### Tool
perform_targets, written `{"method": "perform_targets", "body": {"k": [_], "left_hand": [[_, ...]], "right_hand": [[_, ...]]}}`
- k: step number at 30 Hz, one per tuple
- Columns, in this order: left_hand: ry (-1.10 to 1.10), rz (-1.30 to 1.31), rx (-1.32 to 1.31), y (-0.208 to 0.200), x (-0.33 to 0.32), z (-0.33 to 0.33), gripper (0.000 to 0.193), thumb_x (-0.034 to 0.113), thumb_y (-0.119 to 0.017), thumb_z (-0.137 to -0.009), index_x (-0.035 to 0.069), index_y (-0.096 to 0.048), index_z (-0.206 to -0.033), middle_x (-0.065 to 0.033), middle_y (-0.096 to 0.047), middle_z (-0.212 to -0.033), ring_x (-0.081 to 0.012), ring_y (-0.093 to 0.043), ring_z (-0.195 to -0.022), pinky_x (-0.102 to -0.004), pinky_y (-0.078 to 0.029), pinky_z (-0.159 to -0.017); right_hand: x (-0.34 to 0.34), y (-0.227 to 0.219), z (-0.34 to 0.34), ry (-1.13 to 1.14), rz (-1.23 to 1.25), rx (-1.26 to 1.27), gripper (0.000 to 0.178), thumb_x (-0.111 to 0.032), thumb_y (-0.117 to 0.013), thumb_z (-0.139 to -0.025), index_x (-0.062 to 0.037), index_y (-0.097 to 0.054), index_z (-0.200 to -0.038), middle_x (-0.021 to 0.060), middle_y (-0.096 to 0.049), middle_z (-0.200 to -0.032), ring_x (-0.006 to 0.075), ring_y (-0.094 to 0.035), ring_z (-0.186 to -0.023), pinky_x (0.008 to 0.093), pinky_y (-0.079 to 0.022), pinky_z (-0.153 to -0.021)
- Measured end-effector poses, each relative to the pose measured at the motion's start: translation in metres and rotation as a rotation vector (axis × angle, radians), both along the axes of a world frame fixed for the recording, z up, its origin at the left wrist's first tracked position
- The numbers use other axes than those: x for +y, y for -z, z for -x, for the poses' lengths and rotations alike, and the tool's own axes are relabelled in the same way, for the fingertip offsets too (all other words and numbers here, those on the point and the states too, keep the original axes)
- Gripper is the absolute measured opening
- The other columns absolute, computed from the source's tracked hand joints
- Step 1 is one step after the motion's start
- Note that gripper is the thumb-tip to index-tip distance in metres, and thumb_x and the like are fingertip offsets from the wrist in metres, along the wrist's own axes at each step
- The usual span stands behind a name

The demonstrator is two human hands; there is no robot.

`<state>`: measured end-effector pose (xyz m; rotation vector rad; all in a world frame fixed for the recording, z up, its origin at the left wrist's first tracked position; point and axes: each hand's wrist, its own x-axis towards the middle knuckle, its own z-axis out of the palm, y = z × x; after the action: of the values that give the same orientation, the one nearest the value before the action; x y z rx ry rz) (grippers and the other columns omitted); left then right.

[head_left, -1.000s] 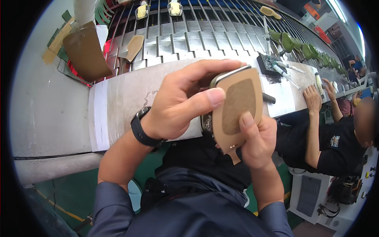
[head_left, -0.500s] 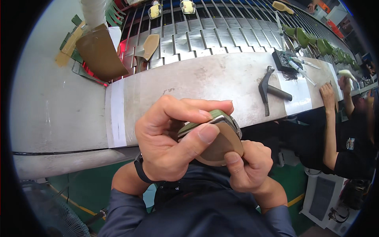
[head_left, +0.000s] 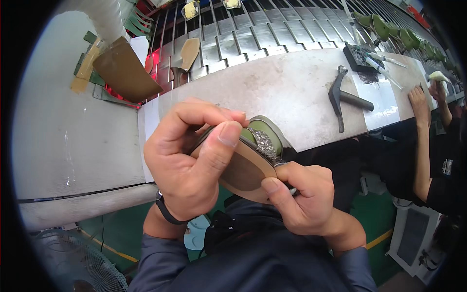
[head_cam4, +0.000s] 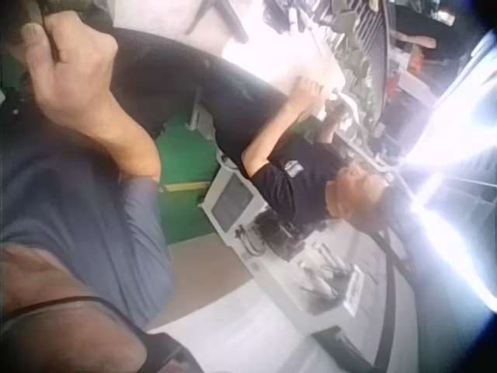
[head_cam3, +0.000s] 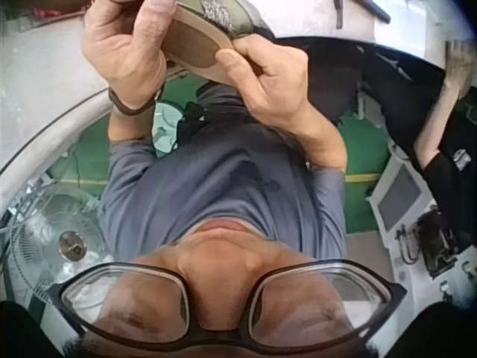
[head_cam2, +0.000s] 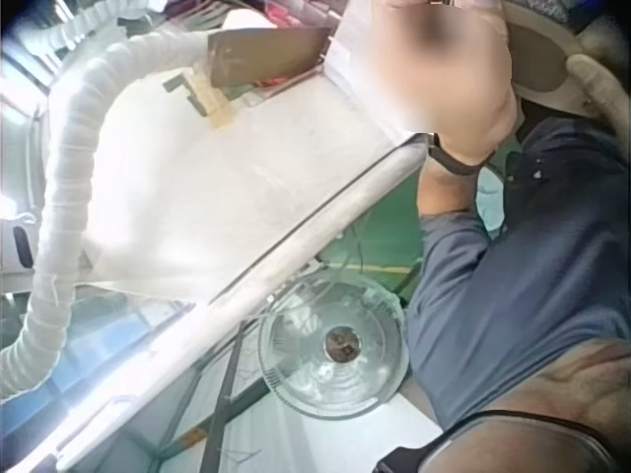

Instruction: The person uses a hammer to secure parts of a shoe onto a green last, then picks up a sole from a conveyor belt, fits it onto the bottom of the shoe, and presses it firmly by hand.

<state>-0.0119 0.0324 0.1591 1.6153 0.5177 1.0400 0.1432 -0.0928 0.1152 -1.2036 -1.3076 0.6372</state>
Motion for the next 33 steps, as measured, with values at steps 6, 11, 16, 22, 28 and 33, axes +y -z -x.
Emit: {"method": "perform_targets", "body": {"k": [6, 11, 16, 22, 28, 33], "left_hand": [[-0.071, -0.168, 0.151, -0.007, 0.005, -0.008, 0.019, 0.008, -0.074, -0.096, 0.001, -0.06, -0.106, -0.0122, -0.069, -0.103, -0.0194, -0.069, -0.098, -0.0449, -0.059, -0.1], [0.015, 0.124, 0.138, -0.018, 0.05, -0.043, 0.03, 0.013, -0.067, -0.102, -0.005, -0.062, -0.125, -0.0179, -0.072, -0.125, -0.0235, -0.072, -0.11, -0.0361, -0.057, -0.101], [0.29, 0.307, -0.118, 0.005, 0.089, -0.082, 0.04, 0.013, -0.059, -0.105, -0.009, -0.057, -0.139, -0.0236, -0.067, -0.136, -0.0292, -0.066, -0.127, -0.0408, -0.054, -0.11], [0.433, 0.508, -0.212, 0.012, 0.1, -0.099, 0.029, 0.002, -0.054, -0.104, -0.01, -0.06, -0.13, -0.0186, -0.07, -0.122, -0.0262, -0.069, -0.116, -0.037, -0.057, -0.104], [0.373, 0.516, -0.171, 0.007, 0.096, -0.09, 0.036, 0.007, -0.056, -0.104, -0.01, -0.056, -0.136, -0.0197, -0.067, -0.128, -0.029, -0.068, -0.118, -0.0401, -0.056, -0.106], [0.495, 0.363, -0.231, 0.028, 0.117, -0.068, 0.049, 0.012, -0.055, -0.104, -0.007, -0.05, -0.148, -0.0247, -0.063, -0.14, -0.0352, -0.064, -0.132, -0.0525, -0.052, -0.115]], "right_hand": [[0.005, -0.003, 0.0, 0.009, 0.03, -0.01, 0.014, -0.009, -0.077, -0.096, -0.0015, -0.068, -0.087, 0.014, -0.063, -0.067, 0.0286, -0.063, -0.051, 0.0379, -0.048, -0.049], [0.032, -0.015, -0.023, 0.114, 0.164, 0.086, 0.033, -0.02, -0.068, -0.105, 0.0016, -0.066, -0.081, 0.0038, -0.059, -0.06, 0.0062, -0.052, -0.054, 0.0292, -0.041, -0.048], [0.056, -0.005, -0.063, -0.103, 0.201, 0.517, 0.027, -0.02, -0.066, -0.108, 0.0046, -0.072, -0.098, 0.0032, -0.07, -0.077, 0.0049, -0.061, -0.06, 0.0229, -0.049, -0.052], [0.043, -0.017, -0.062, -0.131, 0.247, 0.514, 0.027, -0.018, -0.064, -0.109, 0.0054, -0.071, -0.096, 0.0061, -0.073, -0.081, 0.007, -0.066, -0.066, 0.0229, -0.054, -0.059], [0.049, 0.008, -0.049, -0.064, 0.222, 0.373, 0.025, -0.015, -0.065, -0.108, 0.0038, -0.07, -0.092, -0.0015, -0.067, -0.076, 0.0007, -0.053, -0.067, 0.0215, -0.042, -0.056], [0.051, 0.009, -0.036, -0.087, 0.279, 0.248, 0.024, -0.014, -0.065, -0.108, 0.0046, -0.071, -0.094, -0.0028, -0.064, -0.076, 0.0016, -0.053, -0.069, 0.0224, -0.044, -0.059]]}}
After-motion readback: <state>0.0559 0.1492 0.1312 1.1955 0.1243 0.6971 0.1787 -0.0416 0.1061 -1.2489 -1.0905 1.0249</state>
